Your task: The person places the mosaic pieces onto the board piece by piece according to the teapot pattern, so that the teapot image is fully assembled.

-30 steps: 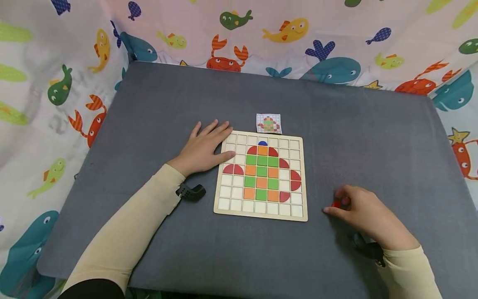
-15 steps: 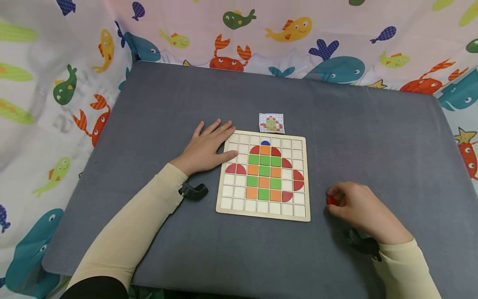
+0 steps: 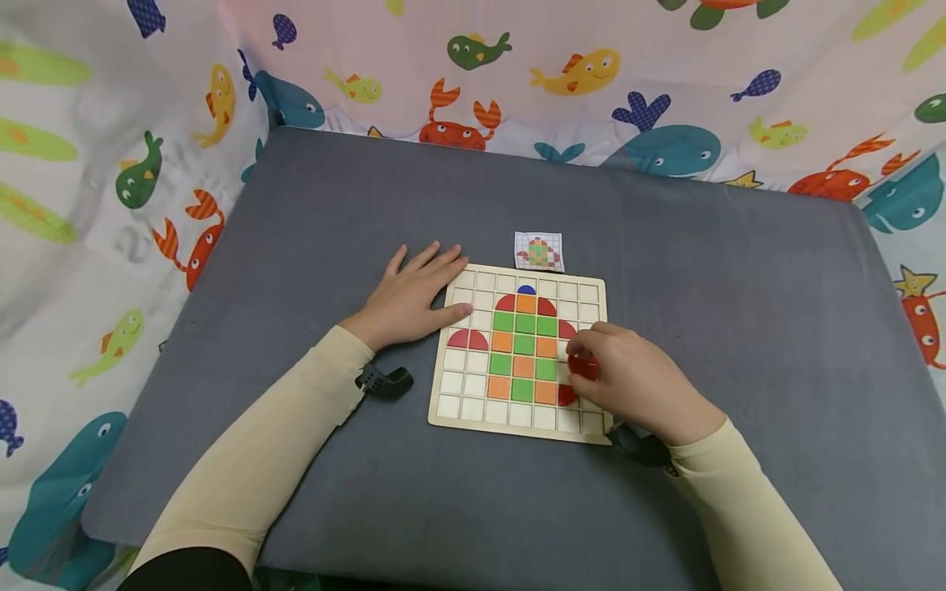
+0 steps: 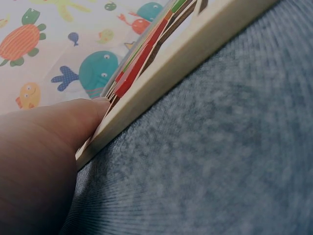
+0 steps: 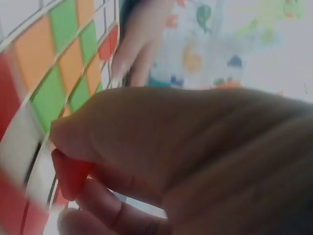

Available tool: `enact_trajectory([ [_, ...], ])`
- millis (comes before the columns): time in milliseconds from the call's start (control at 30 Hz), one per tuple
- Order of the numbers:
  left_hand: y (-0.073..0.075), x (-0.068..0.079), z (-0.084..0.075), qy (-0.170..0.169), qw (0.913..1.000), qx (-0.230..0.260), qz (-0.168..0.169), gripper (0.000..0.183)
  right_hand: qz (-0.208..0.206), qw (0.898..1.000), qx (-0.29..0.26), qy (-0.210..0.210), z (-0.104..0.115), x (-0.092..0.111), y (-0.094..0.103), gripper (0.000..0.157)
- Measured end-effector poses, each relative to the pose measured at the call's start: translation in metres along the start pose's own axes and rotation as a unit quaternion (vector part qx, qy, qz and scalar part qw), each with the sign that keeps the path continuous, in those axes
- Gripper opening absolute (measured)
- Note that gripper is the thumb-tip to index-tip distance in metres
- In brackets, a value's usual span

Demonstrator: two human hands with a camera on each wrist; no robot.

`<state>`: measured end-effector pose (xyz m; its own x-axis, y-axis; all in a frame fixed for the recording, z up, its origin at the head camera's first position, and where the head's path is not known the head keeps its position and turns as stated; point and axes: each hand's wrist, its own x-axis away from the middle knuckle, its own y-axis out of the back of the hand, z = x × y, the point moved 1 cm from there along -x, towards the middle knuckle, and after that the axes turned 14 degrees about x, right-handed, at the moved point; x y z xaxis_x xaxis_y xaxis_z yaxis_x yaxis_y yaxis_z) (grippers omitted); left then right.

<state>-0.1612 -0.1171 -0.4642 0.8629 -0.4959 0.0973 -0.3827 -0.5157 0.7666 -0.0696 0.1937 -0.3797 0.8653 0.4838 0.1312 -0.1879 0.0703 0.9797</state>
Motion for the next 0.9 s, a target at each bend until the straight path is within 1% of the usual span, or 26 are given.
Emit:
enact_trajectory([
  [100, 0.0, 0.001, 0.0, 0.001, 1.0, -0.001, 0.003, 0.084, -0.009, 1.0, 0.006, 0.027, 0.015, -0.012, -0.005, 0.015],
  [200, 0.0, 0.001, 0.0, 0.001, 1.0, -0.005, 0.001, 0.084, -0.011, 0.998, 0.0, 0.055, 0.028, -0.024, -0.008, 0.013],
  [400, 0.001, 0.001, 0.001, 0.001, 1.0, -0.009, 0.0, 0.083, 0.002, 0.993, -0.034, 0.114, 0.051, -0.049, -0.013, 0.008],
  [500, 0.0, 0.002, 0.002, 0.001, 1.0, -0.009, -0.003, 0.083, 0.009, 0.99, -0.043, 0.136, 0.061, -0.059, -0.016, 0.008],
  [567, 0.0, 0.002, 0.003, 0.002, 0.9999, -0.011, -0.005, 0.083, 0.014, 0.989, -0.045, 0.143, 0.066, -0.064, -0.017, 0.008],
  [667, -0.001, 0.002, 0.003, 0.003, 0.9999, -0.01, -0.004, 0.083, 0.024, 0.989, -0.042, 0.143, 0.071, -0.068, -0.02, 0.011],
  [800, -0.002, 0.002, 0.002, 0.003, 1.0, -0.007, 0.001, 0.083, 0.035, 0.989, -0.037, 0.139, 0.071, -0.071, -0.026, 0.013],
  [900, -0.001, 0.002, 0.002, 0.001, 1.0, -0.006, -0.002, 0.083, 0.032, 0.989, -0.033, 0.142, 0.07, -0.072, -0.029, 0.014],
])
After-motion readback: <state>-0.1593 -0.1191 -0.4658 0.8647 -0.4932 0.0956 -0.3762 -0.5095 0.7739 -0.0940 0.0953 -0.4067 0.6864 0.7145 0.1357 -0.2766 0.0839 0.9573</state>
